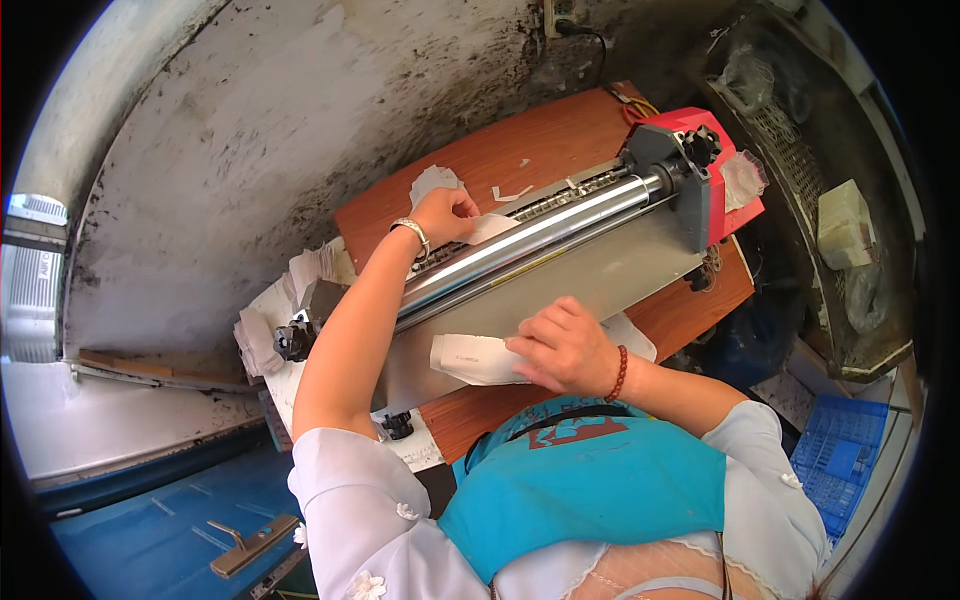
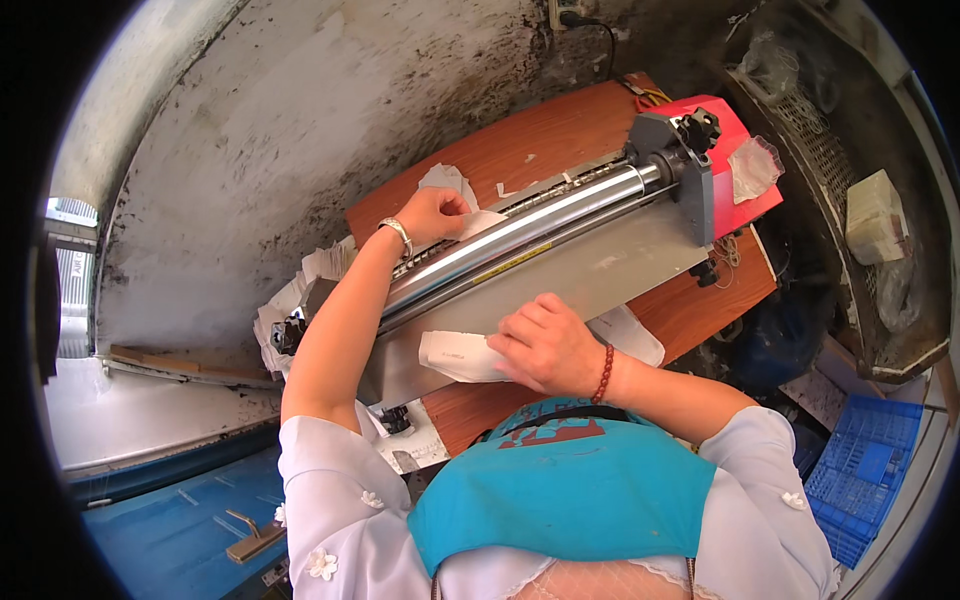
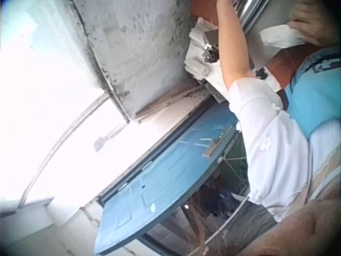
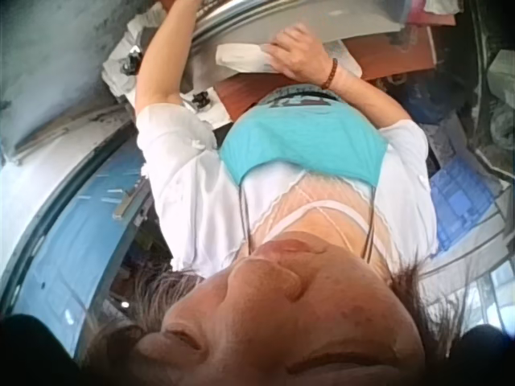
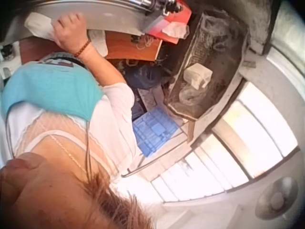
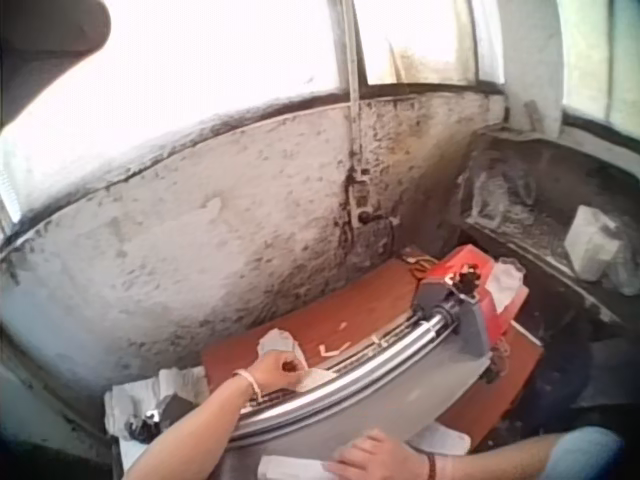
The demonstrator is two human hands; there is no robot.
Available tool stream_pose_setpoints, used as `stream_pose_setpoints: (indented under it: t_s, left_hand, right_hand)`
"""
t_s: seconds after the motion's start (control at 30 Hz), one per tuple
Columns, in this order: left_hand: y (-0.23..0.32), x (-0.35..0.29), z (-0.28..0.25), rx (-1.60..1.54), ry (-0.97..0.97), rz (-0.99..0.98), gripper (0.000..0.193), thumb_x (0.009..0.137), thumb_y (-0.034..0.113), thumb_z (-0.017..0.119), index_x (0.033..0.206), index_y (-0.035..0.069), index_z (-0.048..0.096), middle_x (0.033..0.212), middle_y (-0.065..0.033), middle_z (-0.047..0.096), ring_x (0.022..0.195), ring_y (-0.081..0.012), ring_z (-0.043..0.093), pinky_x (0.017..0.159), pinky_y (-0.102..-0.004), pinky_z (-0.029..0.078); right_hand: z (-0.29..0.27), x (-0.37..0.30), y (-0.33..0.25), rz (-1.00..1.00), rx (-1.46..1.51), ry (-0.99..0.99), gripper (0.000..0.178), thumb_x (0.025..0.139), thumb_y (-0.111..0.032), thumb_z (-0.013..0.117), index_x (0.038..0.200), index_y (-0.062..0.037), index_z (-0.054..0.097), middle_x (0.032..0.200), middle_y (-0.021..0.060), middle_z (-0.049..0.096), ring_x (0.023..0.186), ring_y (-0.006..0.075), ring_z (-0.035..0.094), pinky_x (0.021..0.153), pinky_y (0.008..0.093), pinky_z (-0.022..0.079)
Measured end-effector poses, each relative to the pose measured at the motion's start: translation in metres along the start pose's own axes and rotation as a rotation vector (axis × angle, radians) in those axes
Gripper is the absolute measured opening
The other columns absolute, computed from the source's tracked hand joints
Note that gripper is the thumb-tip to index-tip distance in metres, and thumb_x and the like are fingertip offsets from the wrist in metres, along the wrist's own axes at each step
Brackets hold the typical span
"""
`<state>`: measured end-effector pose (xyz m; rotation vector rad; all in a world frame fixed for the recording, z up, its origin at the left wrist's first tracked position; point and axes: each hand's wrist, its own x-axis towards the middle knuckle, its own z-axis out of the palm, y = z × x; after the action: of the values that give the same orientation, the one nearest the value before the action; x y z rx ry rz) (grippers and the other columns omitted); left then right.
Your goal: The person applies adhesive to shoe upper components using a roller machine.
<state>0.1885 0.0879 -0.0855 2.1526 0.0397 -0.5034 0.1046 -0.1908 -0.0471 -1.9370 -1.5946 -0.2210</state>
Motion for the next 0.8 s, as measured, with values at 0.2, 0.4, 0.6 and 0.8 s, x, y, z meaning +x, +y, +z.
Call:
stream_pose_setpoints:
  t_s: [0.2,0.4,0.6,0.8]
  left_hand:
    - [-0.019,0.015,-0.030,0.025,0.434,-0.097,0.013,0.073,0.011,0.063,0.085,0.006,0.065,0.080,-0.0079,0.065,0.074,-0.0200,0.061,0.071,-0.0319,0.049]
    - [-0.025,0.026,-0.039,0.553,0.613,-0.295,0.028,0.075,0.016,0.062,0.103,0.012,0.064,0.109,-0.0106,0.064,0.100,-0.0280,0.061,0.083,-0.0419,0.050]
    - [-0.054,0.042,-0.017,0.531,-0.098,-0.495,0.037,0.081,0.019,0.061,0.116,0.009,0.063,0.121,-0.0137,0.060,0.113,-0.0271,0.056,0.098,-0.0375,0.042]
    - [-0.043,0.028,-0.017,0.495,0.066,-0.375,0.037,0.080,0.020,0.060,0.114,0.007,0.063,0.115,-0.0153,0.062,0.108,-0.0279,0.059,0.093,-0.0366,0.045]
  right_hand:
    - [0.028,0.000,-0.012,-0.095,-0.119,-0.070,0.035,0.067,-0.025,0.071,0.096,-0.0066,0.062,0.091,0.0029,0.054,0.081,0.0178,0.051,0.072,0.0334,0.038]
    - [0.032,0.001,-0.015,-0.106,-0.085,-0.028,0.027,0.069,-0.019,0.064,0.092,-0.0053,0.061,0.088,0.0032,0.054,0.079,0.0172,0.051,0.070,0.0328,0.038]
    - [0.036,0.000,-0.014,-0.144,-0.140,-0.003,0.023,0.070,-0.019,0.061,0.089,-0.0057,0.060,0.086,0.0039,0.053,0.076,0.0172,0.051,0.069,0.0329,0.038]
    - [0.037,0.003,-0.013,-0.127,-0.105,0.014,0.015,0.069,-0.015,0.057,0.081,-0.0056,0.058,0.084,0.0044,0.053,0.075,0.0178,0.051,0.068,0.0324,0.038]
